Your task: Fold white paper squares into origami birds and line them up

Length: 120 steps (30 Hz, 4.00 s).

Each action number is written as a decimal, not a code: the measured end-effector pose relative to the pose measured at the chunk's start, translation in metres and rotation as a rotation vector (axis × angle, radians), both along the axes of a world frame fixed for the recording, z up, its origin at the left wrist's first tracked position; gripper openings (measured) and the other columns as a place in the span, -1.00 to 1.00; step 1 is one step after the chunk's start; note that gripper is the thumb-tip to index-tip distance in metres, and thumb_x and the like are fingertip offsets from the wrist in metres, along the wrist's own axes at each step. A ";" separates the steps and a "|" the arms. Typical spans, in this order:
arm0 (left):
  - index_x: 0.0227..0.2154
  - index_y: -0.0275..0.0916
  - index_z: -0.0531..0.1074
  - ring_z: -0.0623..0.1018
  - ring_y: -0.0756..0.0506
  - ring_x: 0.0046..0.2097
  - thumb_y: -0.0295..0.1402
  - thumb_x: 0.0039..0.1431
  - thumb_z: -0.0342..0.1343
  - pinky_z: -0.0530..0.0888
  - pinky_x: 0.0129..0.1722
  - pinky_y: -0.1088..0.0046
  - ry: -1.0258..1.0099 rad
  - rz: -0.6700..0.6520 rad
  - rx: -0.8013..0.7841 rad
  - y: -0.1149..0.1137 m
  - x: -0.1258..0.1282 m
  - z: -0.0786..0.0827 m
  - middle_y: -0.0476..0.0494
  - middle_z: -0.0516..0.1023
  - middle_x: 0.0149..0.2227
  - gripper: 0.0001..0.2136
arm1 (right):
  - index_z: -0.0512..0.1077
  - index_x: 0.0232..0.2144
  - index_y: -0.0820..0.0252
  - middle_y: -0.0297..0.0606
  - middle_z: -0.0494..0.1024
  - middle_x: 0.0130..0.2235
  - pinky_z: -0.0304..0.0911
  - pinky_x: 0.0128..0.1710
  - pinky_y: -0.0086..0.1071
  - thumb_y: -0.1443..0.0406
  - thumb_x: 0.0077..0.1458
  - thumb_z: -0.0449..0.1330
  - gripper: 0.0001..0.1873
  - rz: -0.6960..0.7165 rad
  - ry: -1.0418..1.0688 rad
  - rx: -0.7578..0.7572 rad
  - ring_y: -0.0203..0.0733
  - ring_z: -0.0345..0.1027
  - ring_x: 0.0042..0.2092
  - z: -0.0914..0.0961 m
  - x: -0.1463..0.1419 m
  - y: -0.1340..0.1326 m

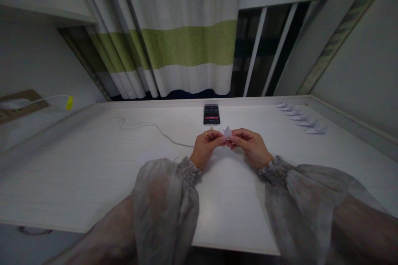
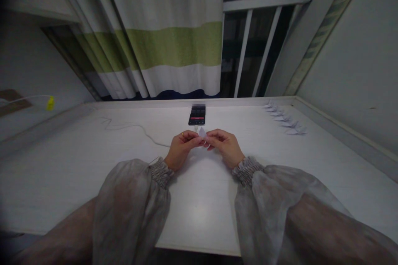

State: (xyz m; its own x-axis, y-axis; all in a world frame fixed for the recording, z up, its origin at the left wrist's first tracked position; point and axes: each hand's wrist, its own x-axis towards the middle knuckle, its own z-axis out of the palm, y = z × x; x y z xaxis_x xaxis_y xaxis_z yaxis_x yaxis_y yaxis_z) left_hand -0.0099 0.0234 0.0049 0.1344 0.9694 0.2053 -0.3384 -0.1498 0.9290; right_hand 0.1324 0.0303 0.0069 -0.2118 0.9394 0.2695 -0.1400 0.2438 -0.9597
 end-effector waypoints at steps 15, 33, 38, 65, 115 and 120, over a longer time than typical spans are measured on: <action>-0.53 -0.32 0.35 0.47 0.05 -0.44 -0.36 -0.20 0.20 0.39 -0.26 0.42 -0.003 -0.019 -0.016 0.005 -0.001 -0.006 -0.01 0.47 -0.54 -0.83 | 0.35 -0.54 0.23 -0.38 0.40 -0.55 0.25 -0.49 -0.44 0.18 -0.22 0.23 -0.77 0.013 -0.061 -0.069 -0.37 0.26 -0.49 0.003 -0.001 0.000; -0.52 -0.30 0.30 0.45 0.05 -0.46 -0.35 -0.13 0.14 0.41 -0.32 0.45 0.162 0.127 0.055 0.006 0.005 -0.012 0.02 0.42 -0.54 -0.85 | 0.29 -0.59 0.20 -0.33 0.44 -0.54 0.28 -0.32 -0.31 0.09 -0.21 0.19 -0.70 -0.124 -0.144 -0.045 -0.26 0.35 -0.43 -0.005 -0.008 0.000; -0.46 -0.27 0.24 0.44 0.06 -0.46 -0.37 -0.10 0.12 0.40 -0.36 0.47 0.164 0.154 0.106 0.006 0.004 -0.013 0.05 0.39 -0.51 -0.83 | 0.29 -0.59 0.21 -0.32 0.46 -0.55 0.28 -0.31 -0.30 0.10 -0.23 0.21 -0.70 -0.117 -0.072 -0.095 -0.26 0.37 -0.45 -0.004 -0.011 -0.001; -0.66 -0.33 0.31 0.23 0.13 -0.62 -0.26 -0.20 0.17 0.18 -0.59 0.58 0.171 0.075 -0.075 0.002 0.001 0.000 0.09 0.26 -0.70 -0.77 | 0.06 -0.43 0.10 -0.55 0.29 -0.55 0.09 -0.54 -0.47 0.33 -0.18 0.19 -0.67 0.073 0.047 -0.011 -0.41 0.20 -0.55 -0.002 -0.012 -0.008; -0.38 -0.31 0.47 0.36 0.09 -0.50 -0.38 -0.25 0.23 0.34 -0.43 0.52 0.044 -0.025 -0.055 0.004 0.000 -0.005 -0.02 0.47 -0.50 -0.73 | 0.45 -0.56 0.22 -0.35 0.45 -0.56 0.22 -0.49 -0.39 0.23 -0.25 0.24 -0.84 -0.182 -0.113 0.004 -0.35 0.26 -0.56 -0.004 -0.008 -0.001; -0.40 -0.32 0.45 0.38 0.09 -0.50 -0.37 -0.27 0.24 0.35 -0.44 0.53 0.023 -0.033 -0.051 0.003 0.002 -0.004 0.00 0.46 -0.51 -0.73 | 0.45 -0.55 0.20 -0.30 0.43 -0.49 0.23 -0.50 -0.39 0.24 -0.16 0.19 -0.87 -0.268 -0.226 0.230 -0.32 0.28 -0.52 -0.005 -0.007 -0.003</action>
State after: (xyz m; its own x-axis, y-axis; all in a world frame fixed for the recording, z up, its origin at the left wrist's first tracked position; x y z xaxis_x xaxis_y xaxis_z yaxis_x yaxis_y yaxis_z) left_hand -0.0078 0.0264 0.0011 0.1705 0.9736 0.1520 -0.3206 -0.0910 0.9428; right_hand 0.1256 0.0274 0.0019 -0.0463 0.8899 0.4537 0.1655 0.4548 -0.8751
